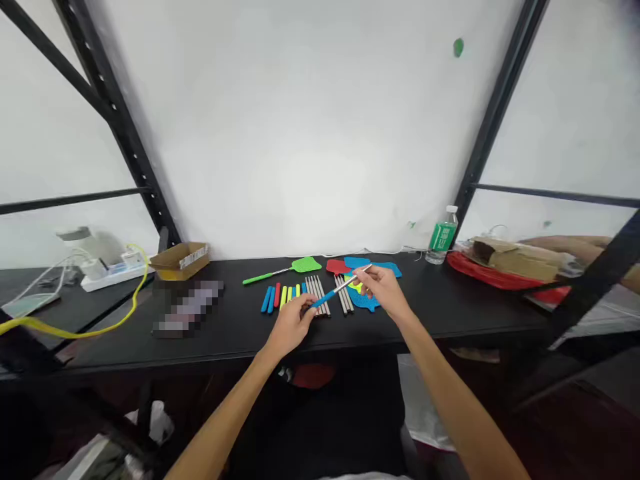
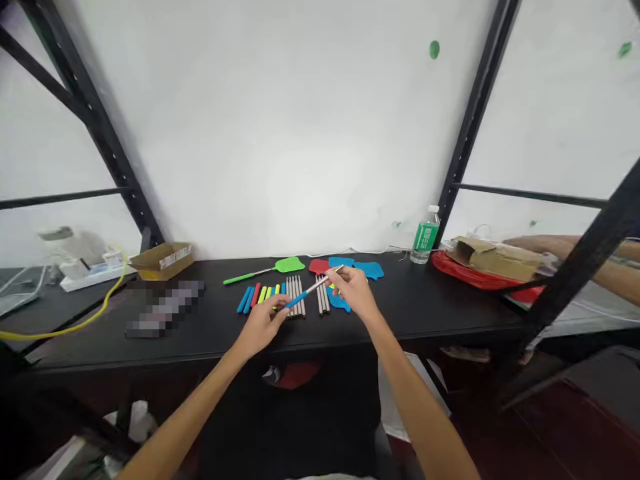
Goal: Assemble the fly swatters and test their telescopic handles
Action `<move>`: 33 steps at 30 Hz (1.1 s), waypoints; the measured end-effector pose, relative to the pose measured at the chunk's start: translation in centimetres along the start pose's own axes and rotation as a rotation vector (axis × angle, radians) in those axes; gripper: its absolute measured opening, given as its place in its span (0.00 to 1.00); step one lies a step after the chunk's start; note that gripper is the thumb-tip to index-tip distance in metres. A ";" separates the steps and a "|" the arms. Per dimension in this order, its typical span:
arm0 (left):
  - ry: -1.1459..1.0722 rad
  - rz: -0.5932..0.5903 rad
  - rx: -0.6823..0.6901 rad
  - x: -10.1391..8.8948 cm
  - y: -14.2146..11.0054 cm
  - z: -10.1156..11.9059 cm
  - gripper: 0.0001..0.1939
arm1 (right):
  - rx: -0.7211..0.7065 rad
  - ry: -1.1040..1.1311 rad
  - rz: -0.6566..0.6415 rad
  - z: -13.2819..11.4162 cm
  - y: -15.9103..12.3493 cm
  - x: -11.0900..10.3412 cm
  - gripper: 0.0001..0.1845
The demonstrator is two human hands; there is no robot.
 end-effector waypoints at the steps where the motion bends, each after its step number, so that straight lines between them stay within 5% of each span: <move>1: 0.003 0.003 0.001 0.0 0.1 0.0 0.10 | -0.007 -0.007 -0.003 0.1 0.0 0.1 0.21; 12: 0.048 0.026 -0.002 -0.1 -0.1 -0.2 0.10 | -0.023 -0.098 0.005 -1.1 -0.4 1.5 0.21; 16: 0.024 0.027 0.018 -0.4 -0.4 0.7 0.14 | 0.021 -0.176 -0.112 -0.4 -0.3 1.5 0.23; 24: -0.012 0.066 -0.012 -0.9 -0.4 0.9 0.18 | 0.275 -1.083 -0.221 1.8 -1.0 -2.2 0.31; 33: -0.011 0.039 0.000 -0.8 -0.4 1.1 0.18 | 0.420 -1.243 -0.198 3.1 -1.3 -1.2 0.55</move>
Point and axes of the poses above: each hand's wrist, its own y-axis towards the middle knuckle, its own x-axis out of the palm, z = x × y, the point moved 4 cm from there along y, towards the middle knuckle, and after that the axes turned 8 degrees about -x, right-handed, at the moved point
